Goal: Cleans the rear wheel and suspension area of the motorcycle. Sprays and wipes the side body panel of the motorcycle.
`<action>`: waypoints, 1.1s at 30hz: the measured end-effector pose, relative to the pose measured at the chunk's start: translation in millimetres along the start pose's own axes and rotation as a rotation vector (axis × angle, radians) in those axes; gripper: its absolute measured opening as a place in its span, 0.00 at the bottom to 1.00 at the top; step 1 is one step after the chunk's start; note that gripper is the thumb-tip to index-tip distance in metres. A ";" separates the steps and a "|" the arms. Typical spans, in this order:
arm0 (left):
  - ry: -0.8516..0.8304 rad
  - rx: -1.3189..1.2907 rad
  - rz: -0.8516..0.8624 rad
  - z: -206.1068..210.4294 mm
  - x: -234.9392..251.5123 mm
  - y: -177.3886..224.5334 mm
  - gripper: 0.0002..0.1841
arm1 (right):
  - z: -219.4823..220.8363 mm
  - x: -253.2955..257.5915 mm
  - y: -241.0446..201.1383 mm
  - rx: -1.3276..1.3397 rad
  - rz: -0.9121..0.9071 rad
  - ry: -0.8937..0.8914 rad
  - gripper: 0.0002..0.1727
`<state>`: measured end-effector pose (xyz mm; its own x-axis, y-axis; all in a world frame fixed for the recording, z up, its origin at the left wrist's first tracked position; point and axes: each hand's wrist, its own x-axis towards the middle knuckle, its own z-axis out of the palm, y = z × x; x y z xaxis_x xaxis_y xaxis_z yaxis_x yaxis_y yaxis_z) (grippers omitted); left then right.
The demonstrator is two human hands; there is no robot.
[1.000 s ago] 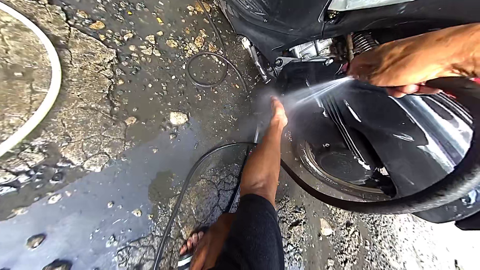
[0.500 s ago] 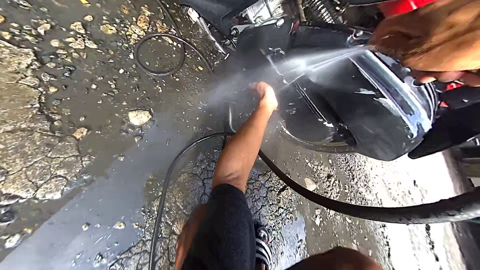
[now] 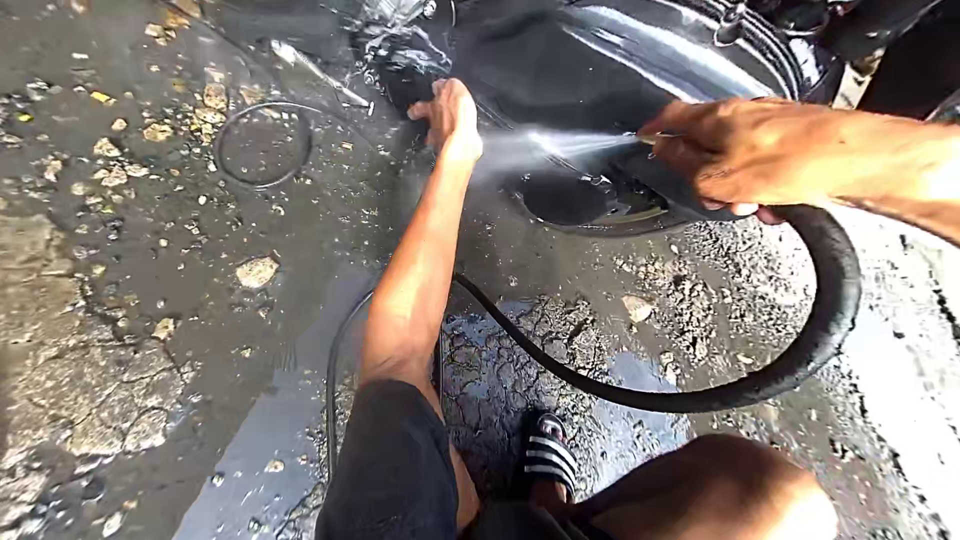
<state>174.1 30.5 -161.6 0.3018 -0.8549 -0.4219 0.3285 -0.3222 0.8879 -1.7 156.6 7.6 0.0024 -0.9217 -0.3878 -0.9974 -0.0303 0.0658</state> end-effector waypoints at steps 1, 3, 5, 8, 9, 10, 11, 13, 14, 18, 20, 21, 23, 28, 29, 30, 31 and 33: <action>0.013 0.038 0.068 3.2 -0.7 2.9 0.34 | 1.0 0.1 7.7 -0.017 -0.003 -0.001 0.19; 0.037 0.138 0.173 8.3 -4.2 10.0 0.35 | 3.7 -2.4 16.8 -0.052 0.004 -0.019 0.18; 0.043 0.279 0.235 13.5 -7.1 10.6 0.32 | 11.7 -6.6 23.1 -0.064 0.020 -0.062 0.17; 0.068 0.420 0.270 18.3 -3.4 1.8 0.30 | 26.8 -11.2 29.1 0.033 -0.011 -0.040 0.17; 0.068 0.446 0.295 17.3 -1.2 -1.1 0.30 | 29.4 -12.3 29.4 0.111 -0.038 0.000 0.18; 0.064 0.467 0.321 14.6 2.0 -3.2 0.30 | 29.2 -12.8 28.4 0.192 -0.068 0.041 0.18; 0.058 0.487 0.346 10.5 6.3 -3.9 0.30 | 26.2 -12.9 26.0 0.266 -0.096 0.075 0.18; 0.055 0.522 0.414 -1.6 15.3 -3.5 0.31 | 16.8 -13.0 22.4 0.355 -0.153 0.096 0.19; 0.057 0.564 0.455 -8.1 19.5 -2.4 0.31 | 14.2 -12.6 23.7 0.372 -0.178 0.087 0.20; 0.019 0.762 0.627 -14.1 28.8 5.0 0.31 | 37.4 -1.0 63.4 0.332 -0.250 0.027 0.19; 0.054 0.786 0.608 -3.6 23.3 8.3 0.33 | 72.0 5.9 95.1 0.309 -0.259 0.037 0.20; 0.077 0.808 0.588 1.3 18.1 11.1 0.33 | 89.8 9.1 111.7 0.311 -0.239 0.040 0.19; 0.136 0.859 0.577 8.7 10.3 16.3 0.33 | 121.7 15.5 145.2 0.412 -0.159 0.022 0.20; 0.115 1.049 0.887 40.1 -19.8 37.2 0.35 | 173.9 31.9 223.3 0.946 0.109 -0.153 0.23; 0.086 1.097 0.985 52.9 -27.6 45.3 0.34 | 182.9 37.1 233.9 1.022 0.127 -0.182 0.23; 0.057 1.156 1.052 67.6 -35.2 51.8 0.32 | 192.3 42.5 242.9 1.086 0.136 -0.201 0.24; -0.019 1.216 1.082 78.3 -35.1 58.0 0.30 | 201.1 48.9 250.3 1.140 0.139 -0.209 0.23; -0.240 1.394 0.951 88.2 -18.0 77.7 0.28 | 213.7 64.8 262.5 1.249 0.133 -0.223 0.23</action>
<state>115.3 -15.0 -68.8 -0.2601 -0.9372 0.2324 -0.8885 0.3266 0.3225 -278.8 171.5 -196.8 0.0066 -0.8016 -0.5978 -0.3790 0.5512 -0.7433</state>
